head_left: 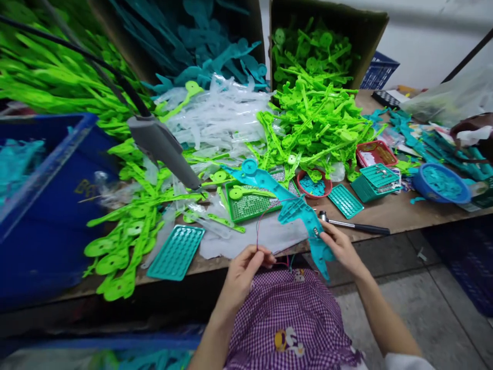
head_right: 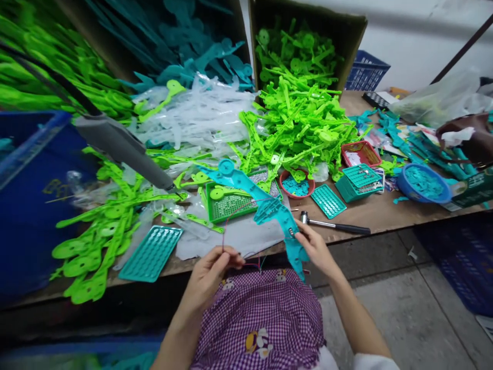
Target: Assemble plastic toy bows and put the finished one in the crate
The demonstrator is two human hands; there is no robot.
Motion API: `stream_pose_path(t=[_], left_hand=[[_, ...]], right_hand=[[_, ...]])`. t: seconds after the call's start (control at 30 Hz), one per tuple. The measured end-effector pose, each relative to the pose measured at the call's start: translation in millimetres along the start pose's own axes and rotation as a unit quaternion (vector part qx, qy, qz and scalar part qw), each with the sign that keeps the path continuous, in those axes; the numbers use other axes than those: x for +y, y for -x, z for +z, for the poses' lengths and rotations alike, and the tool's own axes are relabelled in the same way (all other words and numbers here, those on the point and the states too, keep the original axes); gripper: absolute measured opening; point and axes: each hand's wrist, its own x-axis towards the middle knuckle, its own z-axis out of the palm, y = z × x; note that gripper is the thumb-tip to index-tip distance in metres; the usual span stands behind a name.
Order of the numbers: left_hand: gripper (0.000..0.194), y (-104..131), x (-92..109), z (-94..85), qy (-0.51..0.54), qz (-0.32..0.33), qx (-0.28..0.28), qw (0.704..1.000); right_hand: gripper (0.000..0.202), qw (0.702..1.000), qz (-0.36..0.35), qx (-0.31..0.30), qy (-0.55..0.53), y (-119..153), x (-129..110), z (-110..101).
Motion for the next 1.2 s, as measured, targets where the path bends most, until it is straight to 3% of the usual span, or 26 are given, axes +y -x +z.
stream_pose_path(t=[0.1,0.2,0.27,0.33,0.4,0.5,0.57,0.63,0.7,0.8,0.87,0.93,1.0,1.03,1.07,1.13,1.17,1.2], left_hand=[[0.026,7.5,30.3,-18.6,-0.034,0.095,-0.001,0.995],[0.014,-16.0,61.5,-17.5,-0.062,0.218,0.003,0.974],[0.010,-42.2,70.9,-5.7,-0.074,0.297,0.060,0.950],[0.010,-67.1,65.5,7.7,-0.125,0.367,0.149,0.910],[0.014,-83.8,45.2,15.1,-0.197,0.410,0.175,0.873],[0.018,-89.9,-2.9,8.3,-0.307,0.425,0.167,0.835],[0.018,-86.1,-35.1,-3.4,-0.360,0.401,0.157,0.827],[0.019,-81.8,-59.2,-13.8,-0.380,0.363,0.143,0.839],[0.020,-80.2,-72.9,-18.9,-0.386,0.333,0.115,0.853],[0.023,-81.5,-78.2,-18.3,-0.399,0.312,0.067,0.860],[0.024,-80.8,-76.1,-16.4,-0.395,0.305,0.053,0.865],[0.024,-77.1,-71.4,-14.7,-0.364,0.296,0.067,0.880],[0.024,-71.0,-63.7,-13.0,-0.321,0.280,0.106,0.899],[0.024,-67.5,-58.6,-11.9,-0.300,0.271,0.132,0.905],[0.023,-63.8,-52.6,-10.8,-0.284,0.263,0.157,0.909],[0.023,-55.6,-39.5,-8.3,-0.264,0.254,0.196,0.910],[0.022,-50.7,-33.3,-7.1,-0.258,0.254,0.208,0.909],[0.020,-45.1,-27.9,-6.1,-0.253,0.254,0.216,0.908]], right_hand=[[0.049,0.994,-0.004,-0.100,0.040,-7.5,-8.2,-19.0],[0.043,0.975,-0.034,-0.205,0.080,-35.3,-18.8,-14.8],[0.039,0.963,-0.067,-0.242,0.100,-58.9,-21.4,-3.6],[0.034,0.954,-0.095,-0.248,0.139,-77.3,-19.8,7.0],[0.031,0.950,-0.127,-0.194,0.211,-82.3,-15.0,10.3],[0.032,0.931,-0.181,-0.031,0.317,-58.8,-0.1,-5.9],[0.033,0.913,-0.182,0.065,0.360,-31.7,16.0,-27.3],[0.035,0.885,-0.140,0.142,0.422,-8.4,35.3,-50.2],[0.036,0.869,-0.110,0.147,0.459,3.3,53.9,-70.4],[0.033,0.867,-0.097,0.105,0.478,0.5,70.3,-96.8],[0.031,0.865,-0.094,0.099,0.482,-5.4,68.3,-111.6],[0.032,0.861,-0.088,0.143,0.480,-6.6,55.3,-115.5],[0.032,0.866,-0.093,0.200,0.449,-0.3,36.1,-96.4],[0.031,0.879,-0.101,0.209,0.417,5.3,26.5,-76.3],[0.027,0.903,-0.116,0.188,0.368,11.9,18.2,-49.9],[0.027,0.951,-0.131,0.062,0.273,24.8,7.4,14.4],[0.029,0.962,-0.128,0.006,0.243,29.7,4.8,47.1],[0.030,0.966,-0.119,-0.010,0.229,32.6,3.6,76.9]])
